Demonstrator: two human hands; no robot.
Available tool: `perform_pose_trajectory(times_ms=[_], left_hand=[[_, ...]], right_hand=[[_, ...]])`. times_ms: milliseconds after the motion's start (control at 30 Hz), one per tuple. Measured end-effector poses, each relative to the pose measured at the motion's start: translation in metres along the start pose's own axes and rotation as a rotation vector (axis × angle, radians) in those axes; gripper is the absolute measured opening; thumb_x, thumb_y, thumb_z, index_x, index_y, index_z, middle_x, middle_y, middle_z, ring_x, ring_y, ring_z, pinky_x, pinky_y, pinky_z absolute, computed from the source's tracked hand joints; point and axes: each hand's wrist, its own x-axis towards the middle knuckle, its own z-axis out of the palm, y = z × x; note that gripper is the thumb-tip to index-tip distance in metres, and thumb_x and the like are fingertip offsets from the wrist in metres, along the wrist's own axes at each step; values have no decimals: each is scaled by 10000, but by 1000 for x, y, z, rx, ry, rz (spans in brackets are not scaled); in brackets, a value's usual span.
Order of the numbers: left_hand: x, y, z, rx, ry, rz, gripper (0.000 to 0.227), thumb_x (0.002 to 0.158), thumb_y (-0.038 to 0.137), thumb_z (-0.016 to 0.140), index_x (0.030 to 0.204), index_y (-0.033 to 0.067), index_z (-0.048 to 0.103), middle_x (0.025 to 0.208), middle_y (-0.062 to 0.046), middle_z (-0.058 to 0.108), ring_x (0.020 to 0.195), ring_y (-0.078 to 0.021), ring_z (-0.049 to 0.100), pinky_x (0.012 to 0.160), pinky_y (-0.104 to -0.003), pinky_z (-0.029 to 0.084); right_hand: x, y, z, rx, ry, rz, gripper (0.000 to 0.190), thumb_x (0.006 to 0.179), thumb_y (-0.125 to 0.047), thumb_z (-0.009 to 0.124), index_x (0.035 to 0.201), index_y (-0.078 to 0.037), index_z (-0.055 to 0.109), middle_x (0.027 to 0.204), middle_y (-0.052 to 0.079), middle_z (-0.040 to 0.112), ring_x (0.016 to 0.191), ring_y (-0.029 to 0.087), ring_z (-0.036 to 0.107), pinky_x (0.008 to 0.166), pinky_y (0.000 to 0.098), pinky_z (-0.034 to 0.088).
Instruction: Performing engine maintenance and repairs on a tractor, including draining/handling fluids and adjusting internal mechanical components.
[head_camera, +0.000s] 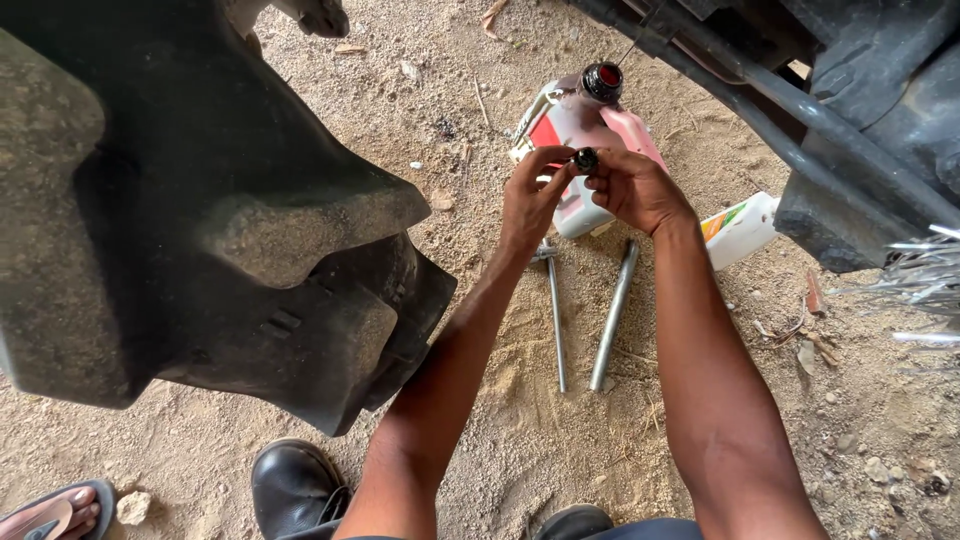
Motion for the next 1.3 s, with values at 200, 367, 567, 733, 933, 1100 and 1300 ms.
perform_pose_trajectory(times_ms=[200,367,567,733,933,1100,1300], left_hand=[[3,-6,4,91,26,106,229,996,225,667,1176,84,675,1167,-113,749,987,-218,757,786,-343,682],[1,-7,5,103,42,145,204,992,188,676,1166,81,676,1138,-99,761,974,-211,765,792,-339,676],[-12,17,6,227,88,161,310,947,141,716,1245,99,643,1140,-99,682,996,-219,720,725,-302,663],[-15,19,7,388,170,216,475,873,133,788,1320,113,628,1122,-99,624,984,-224,679,720,-297,620],[-5,1,4,156,97,143,393,961,141,729,1345,141,646,1136,-78,661,1012,-174,704,778,-264,663],[-3,38,-3,-91,54,73,371,987,159,673,1352,108,631,1193,-85,681,1028,-165,694,714,-289,649],[-8,88,-9,-331,140,103,374,1010,130,688,1360,40,588,1186,-78,688,1052,-143,663,813,-284,596]], right_hand=[[4,3,-7,-12,-14,-15,172,1016,-186,671,1128,-57,688,930,25,720,799,111,683,696,254,576],[5,4,-10,-24,-55,-39,182,1012,-123,656,1179,-51,657,984,44,716,823,129,704,742,268,597],[9,4,-8,-36,-51,-54,208,993,-75,642,1197,-45,615,1088,99,723,936,171,731,899,321,620],[10,-1,-1,-42,-89,-64,239,965,-52,655,1194,-59,585,1119,103,719,1016,186,738,967,345,617],[10,-14,5,-139,-127,-73,291,930,-64,733,1186,-57,595,1099,124,710,1019,191,727,949,352,615],[-4,-38,33,-212,-134,-130,380,880,-83,769,1224,-92,609,1121,54,687,927,125,686,841,295,592],[-6,-62,49,-213,-226,-155,400,891,-59,783,1258,-58,622,1134,30,663,1004,124,668,844,294,583]])
